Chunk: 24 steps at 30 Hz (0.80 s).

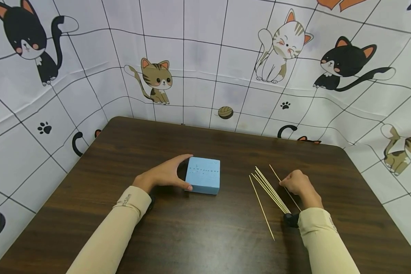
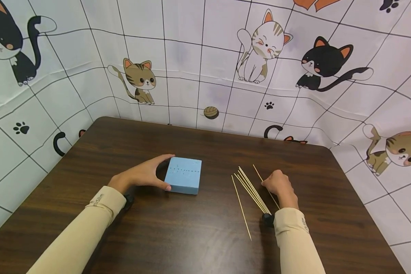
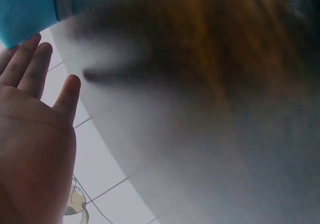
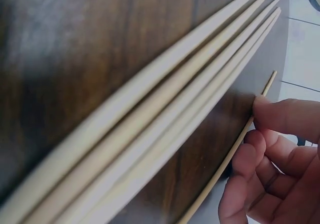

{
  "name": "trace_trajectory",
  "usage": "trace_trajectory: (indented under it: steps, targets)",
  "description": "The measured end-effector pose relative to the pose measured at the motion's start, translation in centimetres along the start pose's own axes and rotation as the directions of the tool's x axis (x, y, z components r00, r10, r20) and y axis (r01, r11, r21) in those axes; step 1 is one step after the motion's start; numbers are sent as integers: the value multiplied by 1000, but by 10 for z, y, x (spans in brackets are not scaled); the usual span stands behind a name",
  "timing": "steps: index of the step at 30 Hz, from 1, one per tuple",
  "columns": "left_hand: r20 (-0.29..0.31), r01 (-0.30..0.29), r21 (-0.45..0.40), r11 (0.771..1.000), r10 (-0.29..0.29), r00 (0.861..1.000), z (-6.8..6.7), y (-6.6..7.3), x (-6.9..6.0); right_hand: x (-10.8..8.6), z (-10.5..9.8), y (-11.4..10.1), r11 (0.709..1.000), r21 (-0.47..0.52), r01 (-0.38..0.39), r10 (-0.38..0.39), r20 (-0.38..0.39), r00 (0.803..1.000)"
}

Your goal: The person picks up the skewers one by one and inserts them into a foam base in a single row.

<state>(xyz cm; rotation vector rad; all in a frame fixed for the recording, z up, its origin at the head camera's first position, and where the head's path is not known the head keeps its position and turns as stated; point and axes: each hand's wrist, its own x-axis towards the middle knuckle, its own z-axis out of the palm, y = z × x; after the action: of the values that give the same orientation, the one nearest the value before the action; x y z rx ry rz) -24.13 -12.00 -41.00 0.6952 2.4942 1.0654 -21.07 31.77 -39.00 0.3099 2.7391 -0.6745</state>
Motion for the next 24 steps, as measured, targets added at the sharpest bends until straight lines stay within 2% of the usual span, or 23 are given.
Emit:
trace_trajectory:
  steps: [7, 12, 18, 20, 24]
  targets:
    - [-10, 3, 15, 1000, -3, 1000, 1, -2, 1, -2, 0, -3, 999, -38, 22, -23, -15, 1000]
    - [-9, 6, 13, 1000, -6, 1000, 1, -2, 1, -4, 1, -7, 997, -37, 65, -67, -45, 997]
    - [-4, 11, 3, 1000, -11, 1000, 0, -2, 1, -8, -7, -17, 993, -28, 112, -114, -80, 990]
    - [0, 12, -1, 1000, -12, 1000, 0, -2, 1, -10, -11, -24, 990, -28, 135, -137, -102, 985]
    - [5, 12, 3, 1000, -12, 1000, 0, -2, 1, -16, -19, -40, 979, -39, 202, -206, -189, 960]
